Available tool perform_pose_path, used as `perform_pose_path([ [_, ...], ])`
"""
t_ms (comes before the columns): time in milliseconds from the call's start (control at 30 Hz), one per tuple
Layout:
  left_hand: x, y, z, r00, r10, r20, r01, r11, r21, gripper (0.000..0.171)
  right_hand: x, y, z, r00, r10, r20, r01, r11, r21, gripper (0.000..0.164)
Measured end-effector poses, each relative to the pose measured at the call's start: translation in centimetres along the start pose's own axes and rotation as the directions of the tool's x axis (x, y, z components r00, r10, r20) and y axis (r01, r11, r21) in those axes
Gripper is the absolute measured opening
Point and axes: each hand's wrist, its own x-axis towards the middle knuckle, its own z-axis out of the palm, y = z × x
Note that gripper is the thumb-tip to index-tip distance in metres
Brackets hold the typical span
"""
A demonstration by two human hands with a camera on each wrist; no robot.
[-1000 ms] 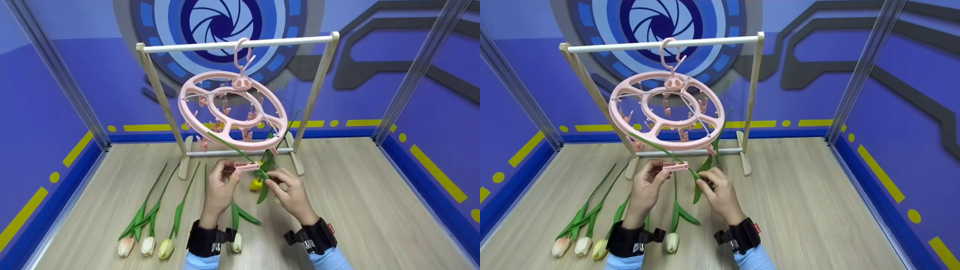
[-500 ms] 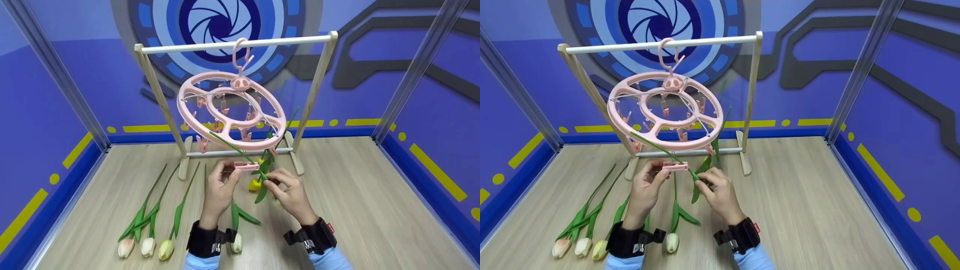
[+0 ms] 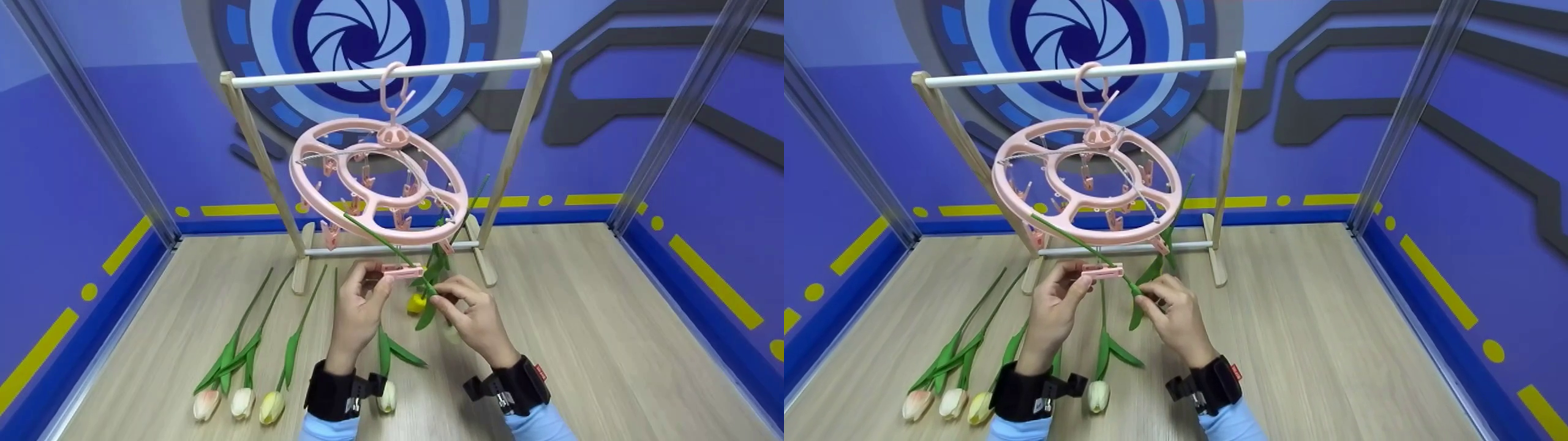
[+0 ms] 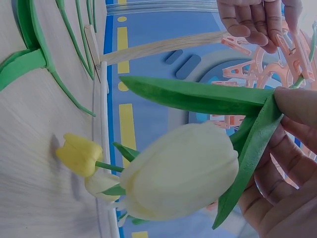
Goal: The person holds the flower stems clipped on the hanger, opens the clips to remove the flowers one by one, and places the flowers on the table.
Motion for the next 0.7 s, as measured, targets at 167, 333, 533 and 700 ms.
perform_pose_path([
  [167,-0.05,-0.12,0.0,1.0,0.025,0.014,-0.025,1.0,-0.01,0.018,-0.01,-0.1,-0.04,1.0,0.013,-0.009,-0.013,1.0,-0.001,0.015],
  [333,-0.01,-0.2,0.0,0.999,0.046,0.025,-0.046,0.999,-0.013,0.018,0.06,-0.17,-0.05,1.0,0.016,-0.019,-0.016,1.0,-0.002,0.015],
  [533,0.01,-0.1,-0.02,0.999,0.04,0.025,-0.04,0.999,-0.018,0.018,0.08,-0.14,0.04,0.999,0.001,-0.039,-0.001,1.0,-0.002,0.017],
  [700,-0.07,-0.02,-0.07,0.999,0.046,0.026,-0.046,0.999,-0.023,0.019,0.06,0.0,0.03,0.999,-0.012,-0.041,0.012,1.0,-0.009,0.017],
])
